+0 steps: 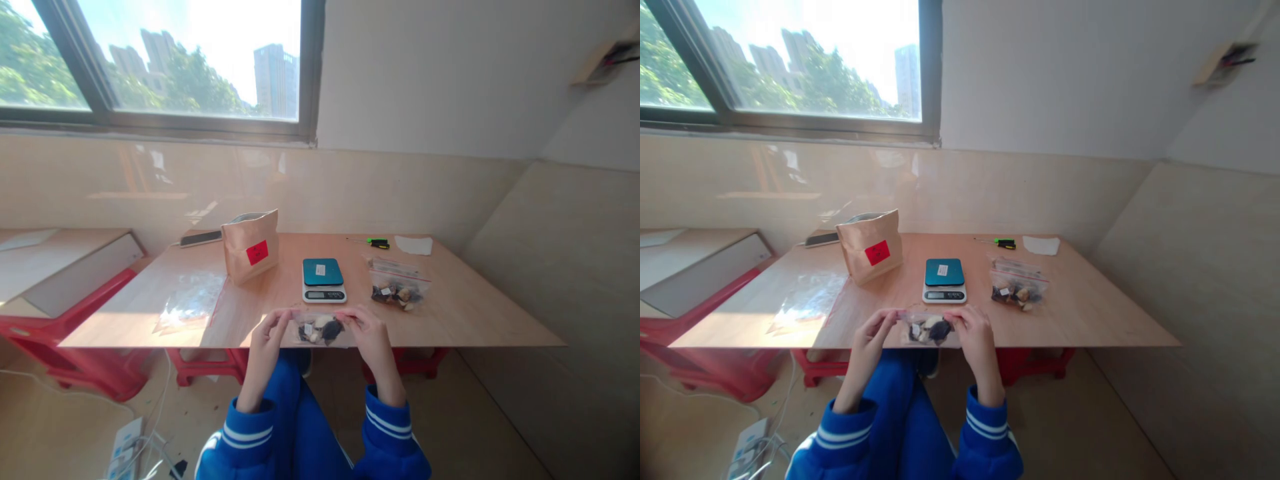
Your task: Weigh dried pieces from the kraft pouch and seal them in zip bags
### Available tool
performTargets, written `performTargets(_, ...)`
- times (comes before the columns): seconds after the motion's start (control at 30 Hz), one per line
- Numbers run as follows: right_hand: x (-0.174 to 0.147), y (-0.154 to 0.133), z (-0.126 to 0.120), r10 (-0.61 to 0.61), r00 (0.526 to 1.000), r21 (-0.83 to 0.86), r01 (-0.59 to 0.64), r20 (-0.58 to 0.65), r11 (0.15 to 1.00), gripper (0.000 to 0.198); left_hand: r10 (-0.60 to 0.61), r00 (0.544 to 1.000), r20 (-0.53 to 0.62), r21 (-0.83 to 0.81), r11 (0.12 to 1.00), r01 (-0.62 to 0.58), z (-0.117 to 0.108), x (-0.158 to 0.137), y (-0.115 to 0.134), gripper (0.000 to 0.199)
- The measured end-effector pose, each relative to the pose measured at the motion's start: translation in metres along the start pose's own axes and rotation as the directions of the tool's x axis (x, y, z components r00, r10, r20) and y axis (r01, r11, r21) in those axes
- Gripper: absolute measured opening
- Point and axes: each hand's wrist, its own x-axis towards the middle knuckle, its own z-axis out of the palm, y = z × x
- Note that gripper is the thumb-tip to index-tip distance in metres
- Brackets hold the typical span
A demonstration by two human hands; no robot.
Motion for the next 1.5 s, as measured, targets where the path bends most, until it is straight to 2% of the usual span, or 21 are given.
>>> performTargets(0.1, 0.001, 0.021, -0.03, 0.075, 0.997, 0.051, -0.074, -0.027, 0.996, 0.022, -0.016, 0.994, -0.105, -0.019, 1.0, 0.014, -0.007, 0.003, -0.007, 0.031)
performTargets(0.2, 0.016, 0.052, -0.069, 0.152, 0.988, -0.011, -0.152, -0.036, 0.988, 0.026, -0.048, 0.99, -0.131, -0.016, 0.999, 0.046, -0.014, 0.006, -0.013, 0.03)
performTargets(0.3, 0.043, 0.087, -0.101, 0.254, 0.967, -0.231, -0.244, 0.013, 0.942, 0.028, -0.095, 0.985, -0.146, -0.029, 0.995, 0.092, -0.018, 0.007, -0.014, 0.031)
performTargets(0.37, 0.055, 0.104, -0.108, 0.291, 0.954, -0.471, -0.287, -0.066, 0.834, 0.032, -0.119, 0.981, -0.155, -0.035, 0.993, 0.115, -0.019, 0.008, -0.014, 0.032)
performTargets(0.43, 0.053, 0.114, -0.102, 0.229, 0.948, -0.615, -0.318, -0.222, 0.721, 0.042, -0.126, 0.98, -0.156, -0.029, 0.992, 0.123, -0.02, 0.009, -0.013, 0.032)
performTargets(0.47, 0.046, 0.116, -0.095, 0.173, 0.939, -0.636, -0.329, -0.296, 0.698, 0.047, -0.126, 0.98, -0.155, -0.025, 0.992, 0.124, -0.02, 0.009, -0.014, 0.032)
performTargets(0.53, 0.023, 0.118, -0.073, 0.08, 0.918, -0.624, -0.325, -0.388, 0.711, 0.052, -0.131, 0.979, -0.155, -0.017, 0.991, 0.13, -0.022, 0.011, -0.016, 0.034)
performTargets(0.6, -0.002, 0.12, -0.048, 0.081, 0.929, -0.636, -0.308, -0.361, 0.708, 0.055, -0.151, 0.975, -0.165, -0.017, 0.989, 0.15, -0.026, 0.013, -0.02, 0.036)
performTargets(0.7, -0.019, 0.129, -0.02, 0.215, 0.945, -0.664, -0.326, -0.247, 0.673, 0.06, -0.182, 0.968, -0.175, -0.024, 0.983, 0.181, -0.031, 0.014, -0.026, 0.038)
performTargets(0.83, 0.009, 0.143, -0.017, 0.39, 0.91, -0.6, -0.39, -0.138, 0.698, 0.064, -0.185, 0.968, -0.171, -0.022, 0.983, 0.184, -0.037, 0.012, -0.024, 0.038)
performTargets(0.9, 0.025, 0.142, -0.022, 0.42, 0.901, -0.587, -0.399, -0.108, 0.705, 0.066, -0.182, 0.965, -0.189, -0.012, 0.983, 0.183, -0.043, 0.011, -0.022, 0.037)
performTargets(1.0, 0.022, 0.128, -0.019, 0.327, 0.932, -0.587, -0.355, -0.158, 0.728, 0.064, -0.184, 0.954, -0.237, 0.018, 0.981, 0.194, -0.057, 0.009, -0.024, 0.038)
performTargets(1.07, -0.001, 0.114, -0.007, 0.203, 0.961, -0.551, -0.274, -0.188, 0.788, 0.059, -0.184, 0.939, -0.291, 0.045, 0.978, 0.206, -0.069, 0.008, -0.029, 0.04)
performTargets(1.17, -0.051, 0.095, 0.02, 0.018, 0.992, -0.466, -0.075, -0.126, 0.881, 0.048, -0.17, 0.909, -0.38, 0.089, 0.972, 0.219, -0.084, 0.011, -0.036, 0.042)
performTargets(1.23, -0.08, 0.084, 0.035, -0.075, 0.996, -0.402, 0.05, -0.046, 0.914, 0.04, -0.113, 0.903, -0.415, 0.146, 0.971, 0.189, -0.087, 0.021, -0.034, 0.04)
performTargets(1.3, -0.1, 0.074, 0.044, -0.126, 0.992, -0.35, 0.125, 0.02, 0.928, 0.038, 0.021, 0.893, -0.45, 0.257, 0.96, 0.107, -0.086, 0.04, -0.025, 0.034)
performTargets(1.33, -0.106, 0.069, 0.045, -0.135, 0.99, -0.328, 0.142, 0.042, 0.934, 0.039, 0.122, 0.87, -0.478, 0.338, 0.939, 0.054, -0.084, 0.053, -0.017, 0.029)
performTargets(1.43, -0.112, 0.052, 0.046, -0.148, 0.987, -0.266, 0.161, 0.069, 0.95, 0.042, 0.399, 0.737, -0.546, 0.547, 0.836, -0.047, -0.075, 0.104, 0.012, 0.028)
performTargets(1.47, -0.112, 0.046, 0.046, -0.153, 0.985, -0.247, 0.166, 0.075, 0.955, 0.042, 0.423, 0.729, -0.538, 0.566, 0.823, -0.059, -0.073, 0.123, 0.022, 0.031)
performTargets(1.5, -0.11, 0.04, 0.047, -0.159, 0.984, -0.228, 0.175, 0.085, 0.958, 0.041, 0.432, 0.74, -0.516, 0.578, 0.813, -0.072, -0.071, 0.142, 0.032, 0.033)
